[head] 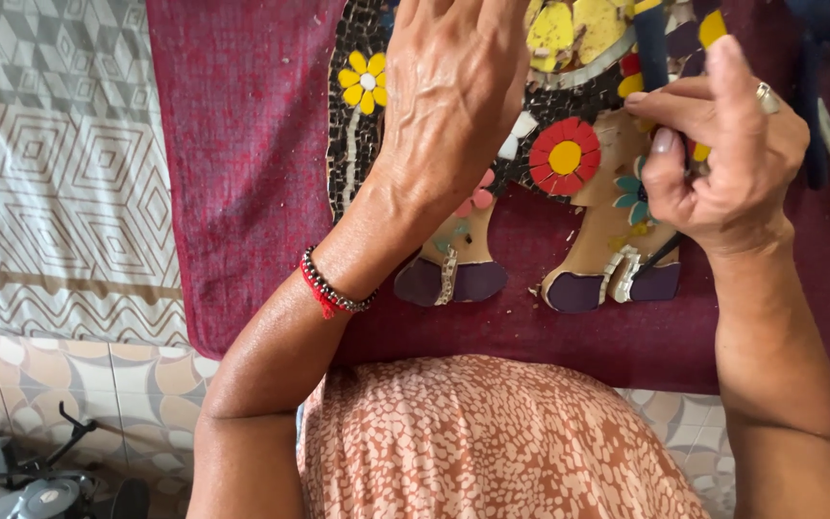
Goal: Placing small decorative mosaic tiles onto an elephant-shaped base using hands and tile nippers.
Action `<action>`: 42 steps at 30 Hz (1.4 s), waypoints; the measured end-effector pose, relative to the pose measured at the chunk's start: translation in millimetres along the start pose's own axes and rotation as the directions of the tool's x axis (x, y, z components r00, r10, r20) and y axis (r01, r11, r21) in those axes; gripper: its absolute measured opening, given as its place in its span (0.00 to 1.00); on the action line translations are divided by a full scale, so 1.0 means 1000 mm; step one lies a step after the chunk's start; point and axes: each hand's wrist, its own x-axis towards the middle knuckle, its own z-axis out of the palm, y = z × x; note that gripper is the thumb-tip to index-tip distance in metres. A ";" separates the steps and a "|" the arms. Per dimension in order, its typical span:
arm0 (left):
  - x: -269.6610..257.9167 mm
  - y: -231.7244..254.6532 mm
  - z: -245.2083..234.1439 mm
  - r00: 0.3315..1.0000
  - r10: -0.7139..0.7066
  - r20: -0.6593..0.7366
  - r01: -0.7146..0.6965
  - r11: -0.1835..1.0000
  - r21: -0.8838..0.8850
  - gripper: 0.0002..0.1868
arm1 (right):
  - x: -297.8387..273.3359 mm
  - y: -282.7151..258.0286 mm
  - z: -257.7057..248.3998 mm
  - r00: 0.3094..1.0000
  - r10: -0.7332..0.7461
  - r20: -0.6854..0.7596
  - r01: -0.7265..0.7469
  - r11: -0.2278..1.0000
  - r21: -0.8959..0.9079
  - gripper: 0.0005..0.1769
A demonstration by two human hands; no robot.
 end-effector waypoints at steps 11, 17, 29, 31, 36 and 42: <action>0.008 -0.003 -0.016 0.997 -0.050 -0.057 0.044 0.994 -0.105 0.10 | -0.005 0.006 -0.001 0.999 -0.009 0.053 0.008 1.000 0.027 0.30; 0.010 -0.011 -0.023 0.991 -0.077 -0.112 0.074 0.997 -0.032 0.04 | 0.000 0.005 0.000 0.992 -0.083 0.095 0.096 0.985 -0.145 0.29; 0.006 -0.013 -0.016 0.998 -0.056 -0.010 0.055 0.998 -0.038 0.18 | 0.009 -0.004 0.000 0.987 0.008 0.160 0.003 0.997 -0.073 0.32; 0.011 -0.009 -0.020 0.999 -0.039 -0.019 0.038 0.999 -0.034 0.12 | 0.005 -0.001 0.007 0.993 0.008 0.121 -0.005 1.000 -0.024 0.32; 0.007 -0.009 -0.022 0.999 -0.010 0.048 0.013 0.998 -0.067 0.26 | 0.001 0.003 0.011 0.997 0.068 -0.033 -0.061 0.980 0.188 0.33; 0.008 -0.008 -0.020 1.000 -0.002 0.017 0.003 0.998 -0.062 0.20 | -0.003 0.006 0.007 0.998 0.051 0.039 -0.057 0.985 0.163 0.28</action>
